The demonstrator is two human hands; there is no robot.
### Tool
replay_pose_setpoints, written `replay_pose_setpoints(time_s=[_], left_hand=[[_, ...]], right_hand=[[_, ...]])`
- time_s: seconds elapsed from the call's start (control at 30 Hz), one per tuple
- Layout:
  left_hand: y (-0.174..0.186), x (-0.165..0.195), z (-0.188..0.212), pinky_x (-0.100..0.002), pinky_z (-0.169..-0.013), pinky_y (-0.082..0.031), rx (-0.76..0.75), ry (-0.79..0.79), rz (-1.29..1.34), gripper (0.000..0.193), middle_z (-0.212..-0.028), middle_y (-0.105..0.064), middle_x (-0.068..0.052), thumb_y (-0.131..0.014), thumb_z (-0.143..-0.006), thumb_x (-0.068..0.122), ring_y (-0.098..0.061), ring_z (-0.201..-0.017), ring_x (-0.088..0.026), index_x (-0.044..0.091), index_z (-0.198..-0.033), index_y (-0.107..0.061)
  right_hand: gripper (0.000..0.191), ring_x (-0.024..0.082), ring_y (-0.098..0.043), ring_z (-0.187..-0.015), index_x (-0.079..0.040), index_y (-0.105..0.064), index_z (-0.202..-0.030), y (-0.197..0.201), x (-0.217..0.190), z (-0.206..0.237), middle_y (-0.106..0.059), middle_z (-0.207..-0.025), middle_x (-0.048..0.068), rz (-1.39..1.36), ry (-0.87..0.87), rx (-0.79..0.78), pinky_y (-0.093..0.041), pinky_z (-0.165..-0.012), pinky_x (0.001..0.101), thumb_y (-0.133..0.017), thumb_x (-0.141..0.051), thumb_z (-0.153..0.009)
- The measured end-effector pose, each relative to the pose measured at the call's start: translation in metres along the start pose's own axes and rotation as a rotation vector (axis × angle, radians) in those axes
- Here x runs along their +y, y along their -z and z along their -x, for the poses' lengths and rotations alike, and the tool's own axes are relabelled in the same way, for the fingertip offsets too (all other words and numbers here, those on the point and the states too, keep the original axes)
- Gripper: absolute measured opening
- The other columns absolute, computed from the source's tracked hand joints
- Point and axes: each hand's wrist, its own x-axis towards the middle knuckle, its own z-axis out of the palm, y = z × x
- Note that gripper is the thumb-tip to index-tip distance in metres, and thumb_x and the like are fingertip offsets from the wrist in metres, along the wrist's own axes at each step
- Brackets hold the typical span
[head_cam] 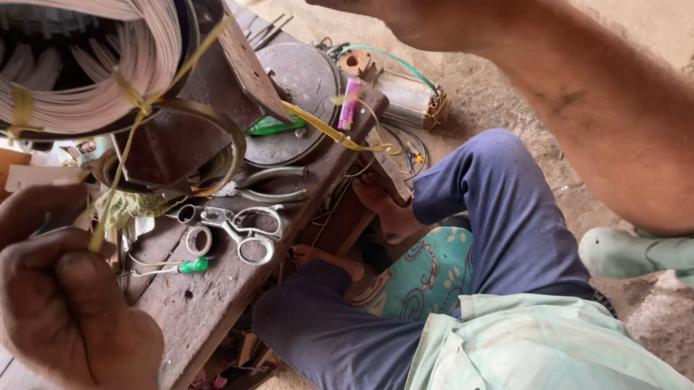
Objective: The person sits at a workbench and repairs a motor stator by stripping, twisting, and taping wires. They use shears, a screwdriver, and electrical tape to secure connections and organize the wiring.
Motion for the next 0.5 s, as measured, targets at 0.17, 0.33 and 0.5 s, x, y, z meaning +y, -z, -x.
replay_pose_setpoints(time_s=[0.17, 0.33, 0.5], left_hand=[[-0.031, 0.033, -0.022, -0.031, -0.072, -0.048, -0.106, 0.067, 0.508, 0.026, -0.095, -0.062, -0.008, -0.054, -0.114, 0.025, -0.057, -0.082, -0.016, 0.005, -0.098, -0.057], [-0.049, 0.038, -0.048, -0.033, -0.059, -0.049, -0.102, 0.08, 0.222, 0.022, -0.085, -0.062, -0.009, -0.057, -0.105, 0.021, -0.058, -0.071, -0.018, 0.003, -0.092, -0.057], [-0.038, 0.028, -0.056, -0.043, -0.074, -0.052, -0.273, -0.434, -0.161, 0.015, -0.095, -0.06, -0.013, -0.07, -0.103, 0.01, -0.062, -0.086, -0.032, 0.004, -0.101, -0.057]], right_hand=[[0.023, 0.015, -0.063, -0.081, -0.002, -0.064, -0.114, -0.041, -0.05, -0.008, -0.064, -0.096, 0.006, -0.268, 0.074, 0.038, -0.053, -0.07, 0.0292, -0.057, -0.023, -0.122], [0.028, 0.012, -0.054, -0.075, -0.004, -0.057, -0.108, -0.058, -0.067, -0.02, -0.055, -0.088, 0.003, 0.024, 0.176, -0.037, -0.046, -0.067, 0.0281, -0.049, -0.026, -0.123], [0.031, 0.01, -0.046, -0.068, -0.004, -0.05, -0.1, -0.04, -0.071, -0.037, -0.046, -0.081, 0.001, 0.018, 0.182, -0.153, -0.039, -0.063, 0.0279, -0.044, -0.025, -0.122]])
